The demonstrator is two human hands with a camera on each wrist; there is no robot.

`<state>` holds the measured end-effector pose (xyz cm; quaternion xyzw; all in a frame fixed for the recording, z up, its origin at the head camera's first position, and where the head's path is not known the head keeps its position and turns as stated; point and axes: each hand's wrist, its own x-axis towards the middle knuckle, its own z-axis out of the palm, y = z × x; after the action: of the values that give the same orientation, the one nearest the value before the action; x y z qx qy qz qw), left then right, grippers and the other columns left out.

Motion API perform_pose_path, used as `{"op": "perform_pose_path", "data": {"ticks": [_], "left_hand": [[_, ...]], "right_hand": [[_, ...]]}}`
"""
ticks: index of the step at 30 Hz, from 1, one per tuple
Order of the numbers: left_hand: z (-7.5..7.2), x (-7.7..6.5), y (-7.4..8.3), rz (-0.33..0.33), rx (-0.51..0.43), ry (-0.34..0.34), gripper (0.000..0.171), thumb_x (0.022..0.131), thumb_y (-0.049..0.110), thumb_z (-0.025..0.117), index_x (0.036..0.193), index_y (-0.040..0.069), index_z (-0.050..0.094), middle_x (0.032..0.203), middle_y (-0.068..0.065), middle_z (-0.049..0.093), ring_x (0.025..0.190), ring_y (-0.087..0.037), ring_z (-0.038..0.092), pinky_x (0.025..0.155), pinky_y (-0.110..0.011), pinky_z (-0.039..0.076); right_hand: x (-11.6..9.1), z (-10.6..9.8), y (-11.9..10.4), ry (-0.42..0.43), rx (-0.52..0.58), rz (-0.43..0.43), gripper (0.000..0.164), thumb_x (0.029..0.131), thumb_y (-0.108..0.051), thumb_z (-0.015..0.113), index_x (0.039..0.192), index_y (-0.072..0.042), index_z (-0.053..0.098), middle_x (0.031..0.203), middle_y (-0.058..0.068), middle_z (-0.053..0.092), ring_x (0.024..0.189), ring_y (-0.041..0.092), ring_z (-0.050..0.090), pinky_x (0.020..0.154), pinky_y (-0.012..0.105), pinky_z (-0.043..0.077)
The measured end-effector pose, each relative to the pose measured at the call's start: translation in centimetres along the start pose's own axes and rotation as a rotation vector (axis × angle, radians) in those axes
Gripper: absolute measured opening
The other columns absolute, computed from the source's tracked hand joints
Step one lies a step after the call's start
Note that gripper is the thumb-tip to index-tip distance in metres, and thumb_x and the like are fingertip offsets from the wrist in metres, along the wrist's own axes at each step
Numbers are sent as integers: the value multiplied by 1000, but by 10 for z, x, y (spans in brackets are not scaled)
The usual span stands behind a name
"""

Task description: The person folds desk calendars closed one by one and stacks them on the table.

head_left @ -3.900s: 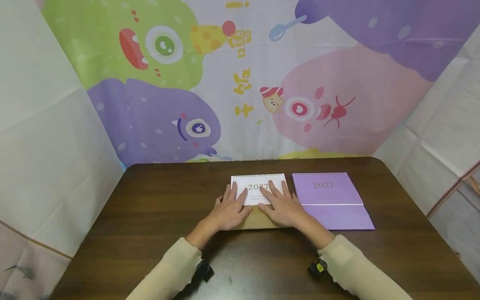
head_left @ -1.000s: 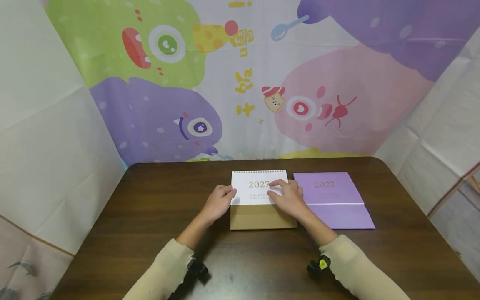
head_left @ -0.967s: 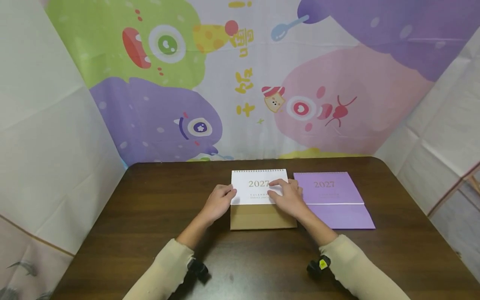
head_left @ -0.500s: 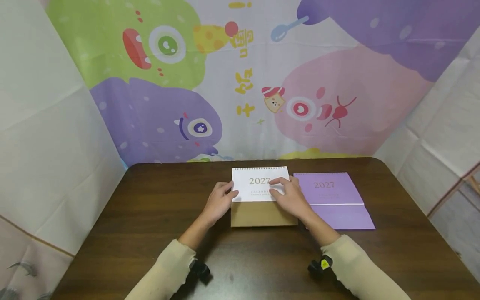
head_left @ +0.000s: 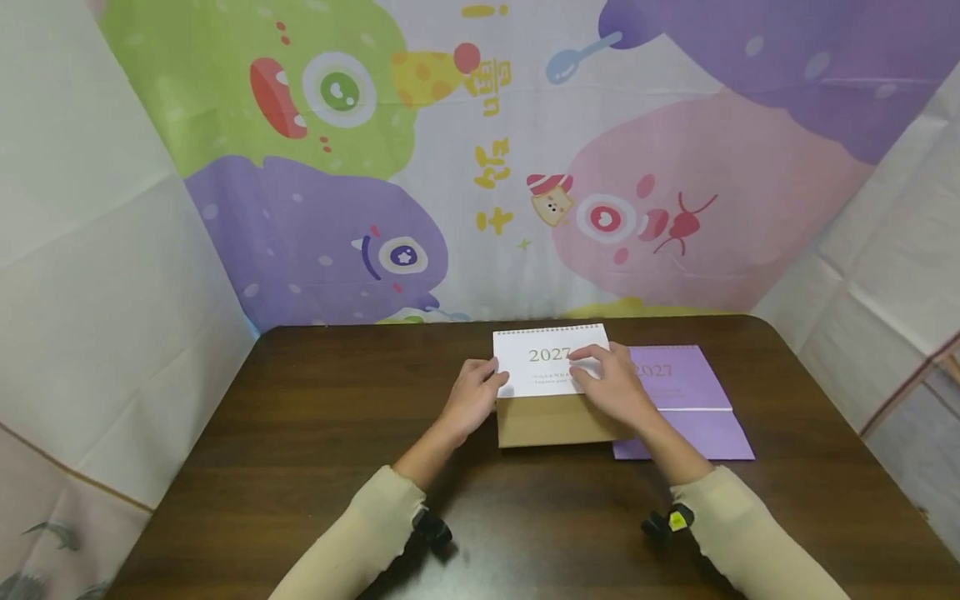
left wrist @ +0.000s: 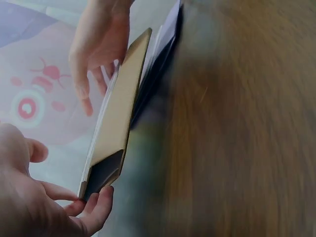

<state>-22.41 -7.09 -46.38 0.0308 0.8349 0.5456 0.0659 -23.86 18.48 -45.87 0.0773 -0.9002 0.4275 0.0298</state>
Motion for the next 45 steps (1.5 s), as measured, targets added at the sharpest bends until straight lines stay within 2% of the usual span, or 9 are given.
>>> {"op": "perform_pose_path", "data": {"ticks": [4, 9, 14, 19, 21, 26, 28, 30, 45], "left_hand": [[13, 2, 5, -15, -62, -21, 62, 117, 34, 51, 167, -3, 49, 165, -22, 46, 144, -40, 60, 108, -53, 66], [29, 3, 14, -17, -81, -42, 62, 117, 35, 51, 167, -2, 50, 166, -22, 46, 145, -38, 59, 107, -50, 67], [42, 4, 22, -19, -124, -85, 63, 118, 37, 49, 167, -3, 49, 168, -21, 43, 149, -38, 56, 106, -51, 67], [54, 8, 27, -20, -172, -100, 64, 118, 38, 50, 167, -3, 50, 167, -20, 44, 150, -37, 54, 105, -51, 68], [59, 9, 31, -17, -180, -107, 64, 118, 38, 50, 166, -3, 50, 168, -19, 44, 151, -37, 54, 105, -50, 68], [72, 12, 41, 3, -201, -131, 64, 118, 41, 48, 165, -2, 52, 170, -18, 44, 153, -38, 53, 106, -48, 68], [77, 13, 43, 11, -211, -142, 64, 118, 42, 47, 165, -2, 53, 169, -17, 45, 153, -38, 53, 107, -48, 68], [83, 14, 45, 14, -224, -148, 64, 117, 42, 47, 164, -2, 54, 168, -17, 46, 152, -37, 54, 107, -48, 67], [119, 14, 52, -38, -350, -140, 59, 117, 40, 48, 156, -2, 62, 168, -16, 53, 144, -42, 66, 109, -51, 66]], "right_hand": [[3, -8, 17, 39, -1, -17, 31, 105, -29, 68, 126, -9, 80, 163, 48, 41, 159, 64, 33, 126, 86, 28], [-2, -26, 18, 25, -23, 15, 35, 104, -22, 66, 129, 0, 76, 162, 50, 43, 163, 67, 28, 129, 88, 21], [-4, -39, 25, 22, -73, 26, 34, 106, -19, 66, 130, 3, 76, 157, 49, 50, 157, 67, 36, 129, 83, 27], [13, -43, 86, 64, -99, -31, 29, 106, -24, 69, 126, -7, 82, 146, 39, 66, 149, 62, 50, 127, 75, 36], [16, -44, 107, 125, -101, -69, 24, 104, -25, 71, 119, -13, 84, 136, 30, 75, 141, 54, 61, 123, 60, 46], [-6, -65, 80, 125, -93, -51, 30, 103, -20, 66, 121, -2, 82, 134, 34, 76, 138, 56, 63, 119, 60, 49], [-14, -74, 66, 81, -105, -9, 35, 106, -19, 63, 127, 5, 78, 142, 40, 70, 144, 63, 56, 119, 74, 44], [-19, -80, 62, 69, -127, 37, 36, 109, -20, 63, 130, 4, 77, 148, 39, 67, 148, 63, 53, 119, 75, 43], [-29, -104, 78, 100, -175, 139, 42, 112, -25, 59, 137, 6, 73, 155, 42, 59, 147, 66, 51, 115, 77, 44]]}}
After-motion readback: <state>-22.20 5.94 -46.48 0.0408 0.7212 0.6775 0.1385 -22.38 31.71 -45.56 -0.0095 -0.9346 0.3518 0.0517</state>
